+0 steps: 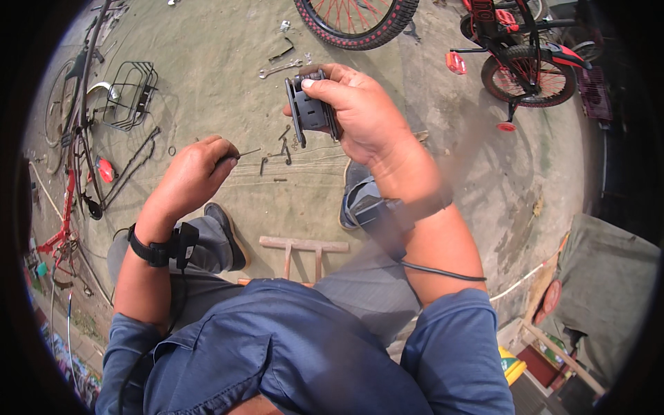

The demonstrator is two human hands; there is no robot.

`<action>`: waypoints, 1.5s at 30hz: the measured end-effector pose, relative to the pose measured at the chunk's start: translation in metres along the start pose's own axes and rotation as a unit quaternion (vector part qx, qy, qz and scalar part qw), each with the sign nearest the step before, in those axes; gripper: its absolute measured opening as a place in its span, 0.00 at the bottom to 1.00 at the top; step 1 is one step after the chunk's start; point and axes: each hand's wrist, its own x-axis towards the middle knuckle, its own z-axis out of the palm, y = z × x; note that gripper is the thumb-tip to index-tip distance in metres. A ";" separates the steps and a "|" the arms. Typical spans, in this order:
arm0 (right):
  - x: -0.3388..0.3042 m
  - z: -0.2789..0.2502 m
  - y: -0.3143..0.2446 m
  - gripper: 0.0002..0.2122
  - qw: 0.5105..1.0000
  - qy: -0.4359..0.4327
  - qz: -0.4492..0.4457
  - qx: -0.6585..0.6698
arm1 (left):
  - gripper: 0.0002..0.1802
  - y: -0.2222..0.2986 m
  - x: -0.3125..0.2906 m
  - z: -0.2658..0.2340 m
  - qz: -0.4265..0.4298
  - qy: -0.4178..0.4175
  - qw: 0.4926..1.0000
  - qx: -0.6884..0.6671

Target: The person assembles a bicycle brake caliper by inserting a bolt, spring, and brake pads into the caliper body, then securing them with a nut. The person uses hands to align and tighten components while seated in a workshop.

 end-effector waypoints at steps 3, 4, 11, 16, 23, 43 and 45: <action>0.000 -0.002 0.001 0.13 0.999 -0.002 0.018 0.031 | 0.08 -0.020 -0.005 0.035 0.000 -0.061 0.997 0.042; 0.001 -0.002 0.001 0.12 0.998 -0.004 0.020 0.053 | 0.09 -0.028 -0.010 0.049 -0.002 -0.092 0.994 0.065; 0.000 0.000 0.006 0.08 0.996 0.002 0.009 0.094 | 0.14 -0.071 -0.033 0.124 -0.033 -0.330 0.925 0.185; -0.002 0.001 0.003 0.12 0.998 -0.013 0.018 0.051 | 0.21 -0.041 -0.014 0.097 -0.058 -0.141 0.986 0.060; -0.017 0.006 0.006 0.13 0.996 -0.028 0.023 0.079 | 0.36 0.054 0.008 0.028 0.098 0.254 0.961 -0.043; -0.066 -0.014 -0.012 0.31 0.989 -0.141 -0.010 -0.045 | 0.19 0.137 0.017 0.009 0.044 0.222 0.901 -0.371; -0.061 -0.016 -0.010 0.30 0.981 -0.106 -0.062 -0.150 | 0.20 0.125 0.023 0.006 0.027 0.175 0.883 -0.435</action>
